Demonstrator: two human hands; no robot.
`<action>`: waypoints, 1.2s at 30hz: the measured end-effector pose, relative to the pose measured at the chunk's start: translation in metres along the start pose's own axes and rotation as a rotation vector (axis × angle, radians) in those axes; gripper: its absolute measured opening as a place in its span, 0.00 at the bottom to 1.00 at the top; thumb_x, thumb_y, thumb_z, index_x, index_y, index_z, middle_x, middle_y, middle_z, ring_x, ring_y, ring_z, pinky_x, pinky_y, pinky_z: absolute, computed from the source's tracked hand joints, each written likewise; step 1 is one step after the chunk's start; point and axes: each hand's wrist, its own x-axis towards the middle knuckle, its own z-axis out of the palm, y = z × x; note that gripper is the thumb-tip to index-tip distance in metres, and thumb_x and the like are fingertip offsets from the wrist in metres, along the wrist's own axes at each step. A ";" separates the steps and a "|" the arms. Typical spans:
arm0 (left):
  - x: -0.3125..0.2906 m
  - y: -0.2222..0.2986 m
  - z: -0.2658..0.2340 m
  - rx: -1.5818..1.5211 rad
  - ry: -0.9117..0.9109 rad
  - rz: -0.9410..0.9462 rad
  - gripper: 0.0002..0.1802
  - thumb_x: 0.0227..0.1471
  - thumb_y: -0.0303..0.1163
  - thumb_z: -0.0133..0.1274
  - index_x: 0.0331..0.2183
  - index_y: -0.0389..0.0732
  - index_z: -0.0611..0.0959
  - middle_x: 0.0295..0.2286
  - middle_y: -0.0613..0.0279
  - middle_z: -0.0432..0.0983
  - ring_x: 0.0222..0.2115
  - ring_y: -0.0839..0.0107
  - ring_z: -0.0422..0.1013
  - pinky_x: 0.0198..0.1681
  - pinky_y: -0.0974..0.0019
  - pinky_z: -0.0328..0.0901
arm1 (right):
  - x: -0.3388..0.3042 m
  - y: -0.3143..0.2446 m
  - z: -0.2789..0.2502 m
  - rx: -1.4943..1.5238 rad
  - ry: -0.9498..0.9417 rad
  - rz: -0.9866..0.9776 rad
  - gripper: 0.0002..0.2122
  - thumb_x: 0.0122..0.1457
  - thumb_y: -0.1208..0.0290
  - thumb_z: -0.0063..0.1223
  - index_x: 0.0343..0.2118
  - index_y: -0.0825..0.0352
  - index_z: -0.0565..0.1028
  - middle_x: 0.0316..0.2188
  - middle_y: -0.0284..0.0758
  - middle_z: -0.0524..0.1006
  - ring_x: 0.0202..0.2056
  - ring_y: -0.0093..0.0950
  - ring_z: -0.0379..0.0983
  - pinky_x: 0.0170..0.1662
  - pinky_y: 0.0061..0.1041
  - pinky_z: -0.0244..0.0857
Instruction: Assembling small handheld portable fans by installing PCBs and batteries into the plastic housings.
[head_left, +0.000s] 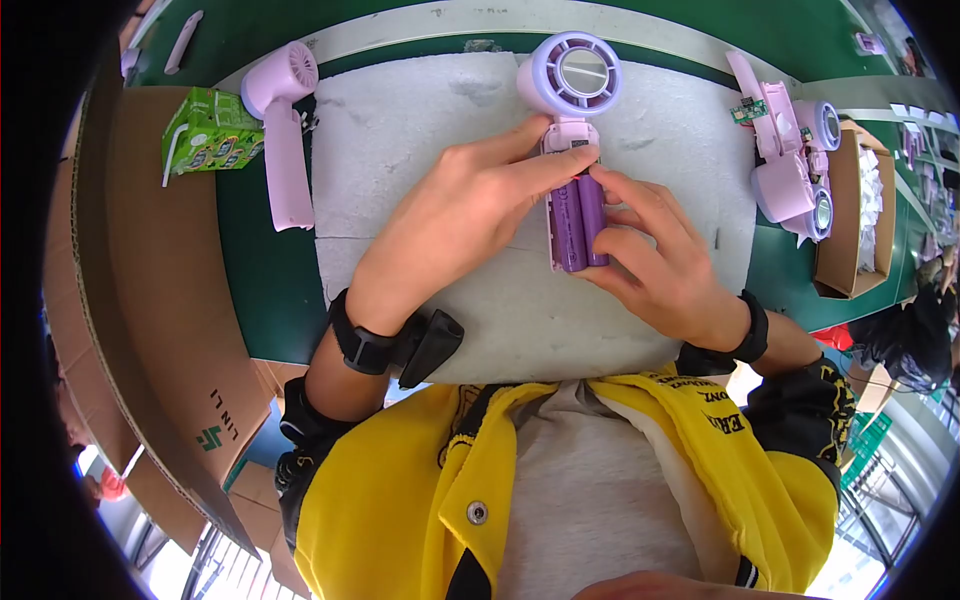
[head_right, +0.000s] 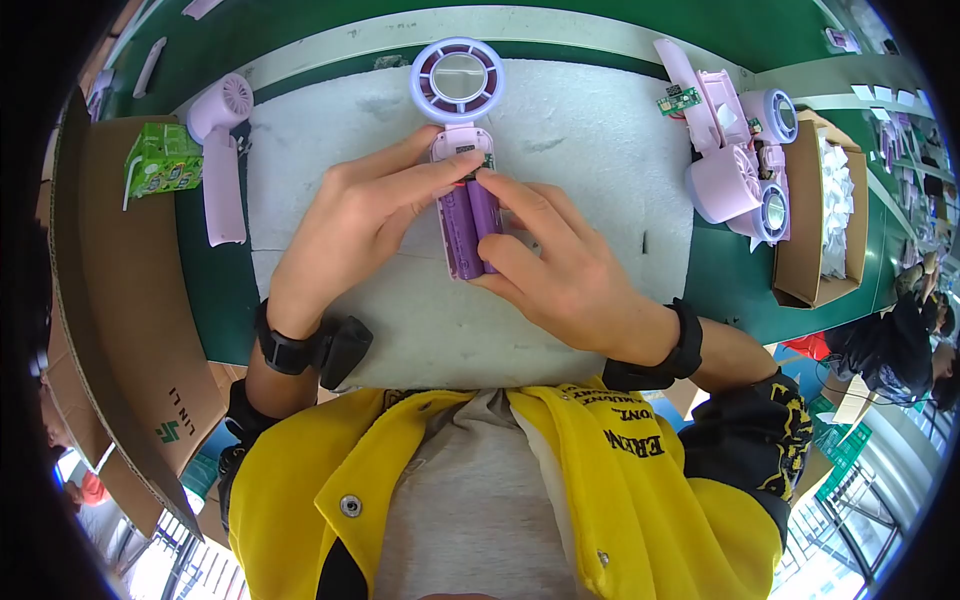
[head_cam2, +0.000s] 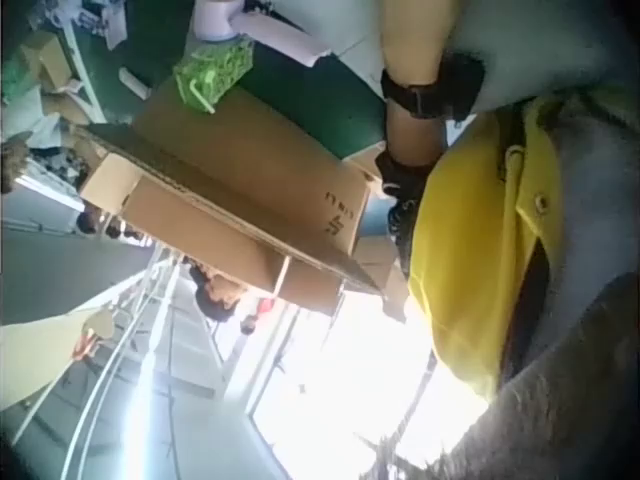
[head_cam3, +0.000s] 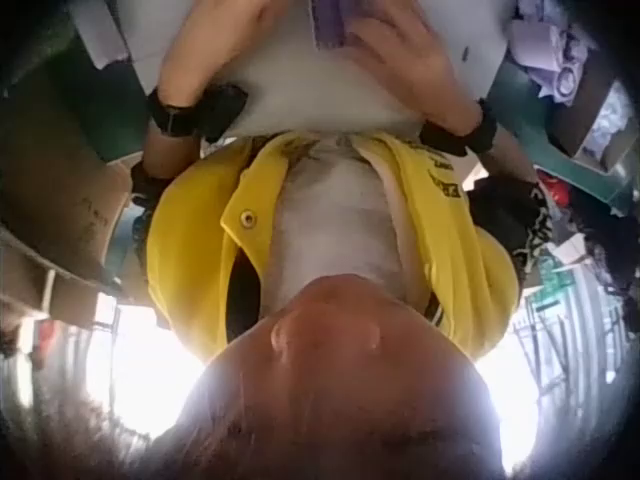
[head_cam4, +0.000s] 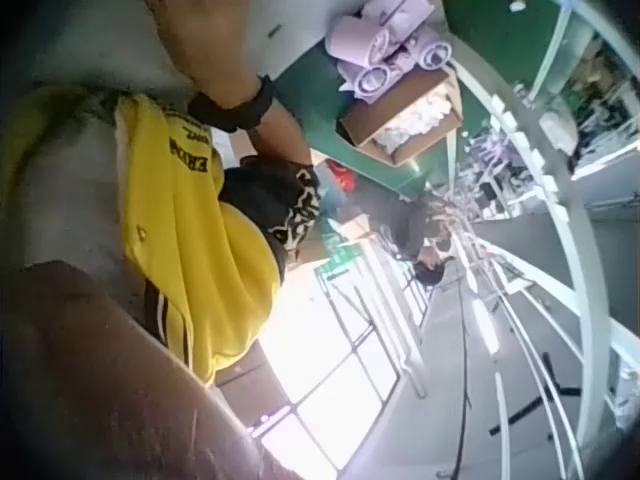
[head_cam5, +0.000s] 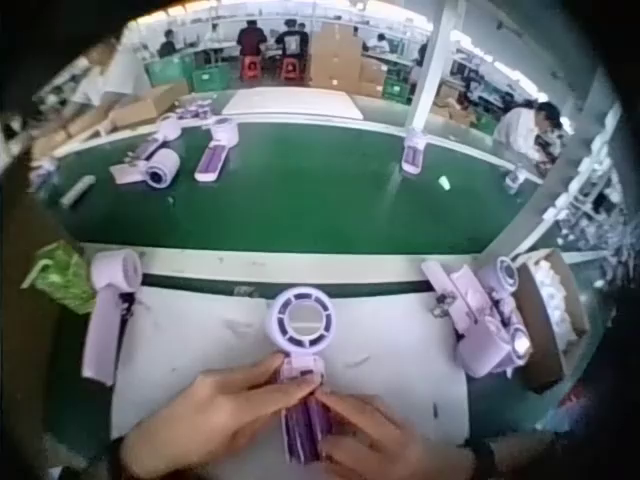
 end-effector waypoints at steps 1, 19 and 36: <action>0.000 0.000 0.000 -0.003 0.007 0.003 0.27 0.44 0.14 0.54 0.47 0.46 0.82 0.43 0.36 0.74 0.38 0.44 0.75 0.40 0.59 0.72 | 0.000 0.000 0.001 0.002 -0.007 0.001 0.18 0.37 0.79 0.71 0.32 0.71 0.72 0.55 0.48 0.66 0.45 0.40 0.72 0.43 0.32 0.77; 0.001 -0.003 -0.003 -0.437 -0.116 -0.316 0.35 0.36 0.12 0.64 0.50 0.43 0.81 0.55 0.48 0.69 0.33 0.77 0.75 0.39 0.71 0.73 | 0.009 0.010 0.008 0.250 0.001 0.155 0.18 0.36 0.80 0.72 0.26 0.65 0.70 0.51 0.39 0.64 0.36 0.29 0.68 0.38 0.28 0.68; 0.000 0.005 0.002 -0.447 -0.090 -0.309 0.34 0.36 0.13 0.64 0.50 0.41 0.81 0.55 0.49 0.69 0.33 0.79 0.73 0.38 0.72 0.72 | 0.010 0.017 -0.001 0.317 -0.049 0.084 0.19 0.36 0.82 0.71 0.26 0.64 0.67 0.47 0.39 0.63 0.30 0.25 0.64 0.36 0.25 0.64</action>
